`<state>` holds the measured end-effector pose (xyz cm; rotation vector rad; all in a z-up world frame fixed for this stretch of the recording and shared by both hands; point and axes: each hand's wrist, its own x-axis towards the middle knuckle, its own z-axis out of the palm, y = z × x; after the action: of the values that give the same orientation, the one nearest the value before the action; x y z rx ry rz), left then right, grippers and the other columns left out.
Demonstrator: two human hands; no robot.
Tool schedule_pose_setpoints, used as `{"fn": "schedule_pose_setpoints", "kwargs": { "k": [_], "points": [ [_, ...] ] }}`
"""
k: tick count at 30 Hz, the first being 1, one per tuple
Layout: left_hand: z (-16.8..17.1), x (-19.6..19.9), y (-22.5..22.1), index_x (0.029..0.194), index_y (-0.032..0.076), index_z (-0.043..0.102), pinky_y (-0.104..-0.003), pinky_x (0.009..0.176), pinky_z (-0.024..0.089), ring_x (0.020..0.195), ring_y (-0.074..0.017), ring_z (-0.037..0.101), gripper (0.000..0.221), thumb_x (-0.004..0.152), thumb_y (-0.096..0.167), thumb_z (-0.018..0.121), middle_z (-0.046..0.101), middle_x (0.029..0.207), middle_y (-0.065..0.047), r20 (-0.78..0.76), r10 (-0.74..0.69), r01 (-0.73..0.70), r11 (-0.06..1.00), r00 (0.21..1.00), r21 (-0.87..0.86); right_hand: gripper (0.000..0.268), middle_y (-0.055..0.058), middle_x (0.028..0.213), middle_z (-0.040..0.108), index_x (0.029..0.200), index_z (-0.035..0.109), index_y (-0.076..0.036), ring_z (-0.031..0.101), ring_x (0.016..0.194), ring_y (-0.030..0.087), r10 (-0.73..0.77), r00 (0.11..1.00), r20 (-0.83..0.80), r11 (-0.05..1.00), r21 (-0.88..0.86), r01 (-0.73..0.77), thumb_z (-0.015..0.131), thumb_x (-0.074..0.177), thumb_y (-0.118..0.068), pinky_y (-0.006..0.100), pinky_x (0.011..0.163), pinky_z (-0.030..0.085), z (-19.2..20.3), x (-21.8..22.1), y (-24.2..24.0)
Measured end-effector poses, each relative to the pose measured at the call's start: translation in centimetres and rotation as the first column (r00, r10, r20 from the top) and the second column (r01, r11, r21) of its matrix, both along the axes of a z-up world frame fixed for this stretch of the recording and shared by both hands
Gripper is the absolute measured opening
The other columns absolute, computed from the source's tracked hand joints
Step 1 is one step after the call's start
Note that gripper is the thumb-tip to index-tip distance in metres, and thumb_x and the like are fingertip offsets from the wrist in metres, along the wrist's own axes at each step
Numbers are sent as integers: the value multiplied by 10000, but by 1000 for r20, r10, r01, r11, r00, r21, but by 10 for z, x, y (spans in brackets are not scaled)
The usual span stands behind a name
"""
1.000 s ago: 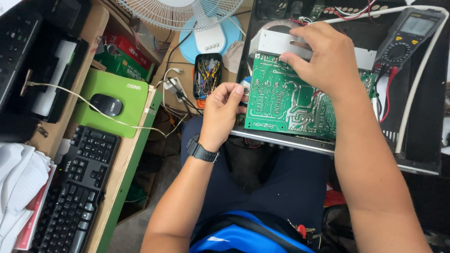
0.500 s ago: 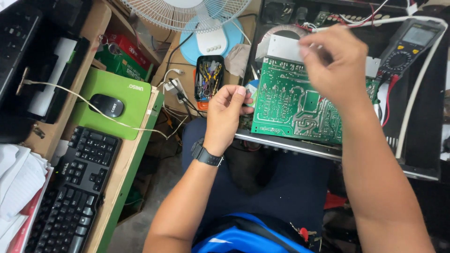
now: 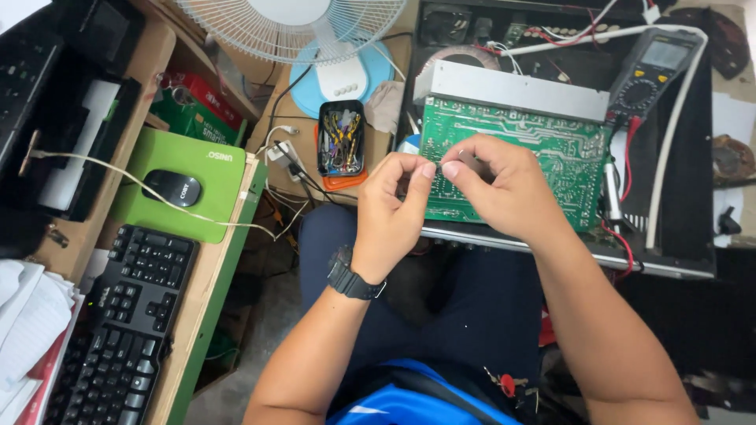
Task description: Soldering and inspecting components on a printed circuit board during an electronics repair task.
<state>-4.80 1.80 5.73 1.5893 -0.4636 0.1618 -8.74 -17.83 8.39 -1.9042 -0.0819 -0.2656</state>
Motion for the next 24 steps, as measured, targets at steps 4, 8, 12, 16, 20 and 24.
{"fn": "schedule_pose_setpoints", "kwargs": {
  "k": [4, 8, 12, 16, 20, 24],
  "points": [
    [8, -9, -4, 1058, 89, 815, -337, 745, 619, 832, -190, 766, 134, 1145, 166, 750, 734, 837, -68, 33, -56, 56, 998, 998, -5, 78, -26, 664, 561, 1119, 834, -79, 547, 650, 44, -3, 1000, 12, 1000, 9, 3, 758, 1108, -64, 232, 561, 413, 2, -9, -1],
    [6, -11, -7, 1083, 79, 772, -392, 781, 622, 875, -301, 766, 172, 1185, 173, 672, 709, 884, -85, 105, -78, 75, 997, 991, 36, 88, -36, 646, 546, 1105, 833, -76, 533, 645, 37, 0, 1000, -2, 1000, 30, 0, 747, 1108, -57, 231, 565, 412, -6, -13, -7],
    [-2, -12, -12, 1135, 56, 672, -492, 880, 611, 975, -464, 730, 192, 1236, 167, 552, 680, 999, -146, 245, -105, 80, 991, 964, 108, 91, -50, 670, 536, 1105, 827, -71, 541, 712, 25, 24, 1000, -4, 995, 95, -24, 737, 1114, -80, 236, 594, 406, -9, -17, -7],
    [3, -14, -18, 1118, 56, 657, -498, 845, 611, 911, -443, 726, 203, 1236, 166, 535, 660, 959, -124, 272, -123, 96, 989, 954, 111, 81, -67, 693, 559, 1123, 820, -62, 523, 737, -3, -13, 1000, 10, 981, 192, 10, 742, 1125, -82, 212, 604, 380, -20, -18, -4],
    [1, -14, -26, 1127, 39, 658, -532, 873, 610, 923, -483, 731, 164, 1226, 116, 552, 669, 966, -155, 271, -167, 131, 981, 948, 144, 73, -38, 720, 592, 1140, 816, -64, 510, 680, 27, -62, 998, 0, 979, 193, 61, 748, 1122, -83, 220, 628, 413, -17, -31, -23],
    [5, -17, -32, 1133, 39, 707, -537, 877, 619, 940, -483, 768, 135, 1206, 101, 611, 718, 957, -172, 238, -210, 164, 966, 948, 199, 205, 111, 1002, 746, 1326, 736, -21, 621, 774, 125, -243, 969, -52, 951, 186, 248, 630, 1165, -89, 284, 745, 526, -3, -59, -88]
  ]
}}
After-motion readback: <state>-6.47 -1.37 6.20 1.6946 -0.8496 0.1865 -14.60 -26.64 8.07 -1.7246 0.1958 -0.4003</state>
